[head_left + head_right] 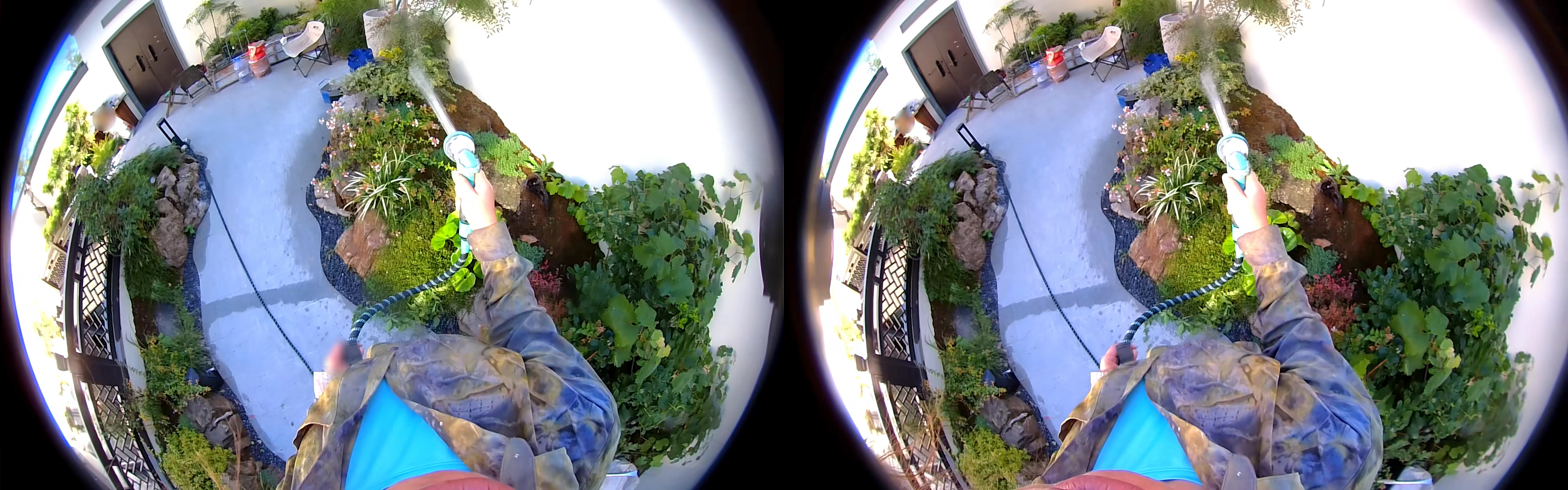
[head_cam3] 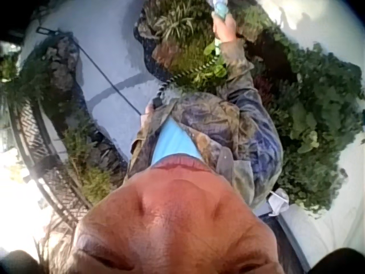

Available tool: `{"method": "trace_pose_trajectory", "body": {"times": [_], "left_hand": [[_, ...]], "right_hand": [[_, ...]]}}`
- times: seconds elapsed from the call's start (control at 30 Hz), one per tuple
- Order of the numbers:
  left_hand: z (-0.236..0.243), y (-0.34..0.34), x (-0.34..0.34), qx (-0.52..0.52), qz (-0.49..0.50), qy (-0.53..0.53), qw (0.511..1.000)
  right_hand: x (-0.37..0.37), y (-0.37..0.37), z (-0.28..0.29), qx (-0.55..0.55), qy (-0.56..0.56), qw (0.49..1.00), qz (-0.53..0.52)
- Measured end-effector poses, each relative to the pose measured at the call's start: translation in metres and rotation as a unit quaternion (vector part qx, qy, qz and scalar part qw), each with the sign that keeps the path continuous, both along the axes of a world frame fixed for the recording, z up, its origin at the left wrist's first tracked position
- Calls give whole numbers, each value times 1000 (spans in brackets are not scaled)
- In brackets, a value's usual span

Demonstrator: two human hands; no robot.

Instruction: The person uses a hose with a spray nozzle to water various plants and shrubs in a garden bed. They move along a paved path, directing the water stream onto different sections of the garden, including ground cover, small bushes, and larger leafy plants.

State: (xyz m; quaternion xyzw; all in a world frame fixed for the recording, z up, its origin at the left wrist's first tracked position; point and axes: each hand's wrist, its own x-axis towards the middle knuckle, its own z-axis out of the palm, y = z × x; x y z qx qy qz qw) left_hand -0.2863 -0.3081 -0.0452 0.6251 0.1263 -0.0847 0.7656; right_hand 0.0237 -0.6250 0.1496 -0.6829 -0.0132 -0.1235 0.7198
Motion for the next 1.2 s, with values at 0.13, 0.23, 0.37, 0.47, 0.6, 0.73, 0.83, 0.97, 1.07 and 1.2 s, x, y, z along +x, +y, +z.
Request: {"method": "trace_pose_trajectory", "body": {"times": [0.13,0.23,0.37,0.47,0.6,0.73,0.83,0.97,1.07,1.2], "left_hand": [[-21,7,-2,-7,4,48,999],[-6,-6,1,51,31,82,995],[-17,-3,2,150,-3,35,988],[-28,-2,2,217,-26,-2,976],[6,-19,12,129,-42,37,990],[-26,-13,7,125,-25,64,990],[-2,-24,16,110,-32,64,991],[6,-30,20,137,-36,59,988],[13,-34,25,163,-57,35,984],[20,-43,35,141,-102,27,984]], "right_hand": [[2,-16,-42,-26,-17,997,-71],[-17,-20,-34,75,-52,993,-70],[-27,-43,-41,61,37,995,-66],[-41,-53,-42,74,27,990,-115],[-38,-84,-61,118,30,982,-146],[-39,-90,-54,128,37,983,-126],[-32,-101,-58,153,40,979,-128],[-35,-115,-63,149,54,973,-167],[-54,-128,-62,104,42,975,-189],[-85,-154,-70,107,52,968,-220]]}}
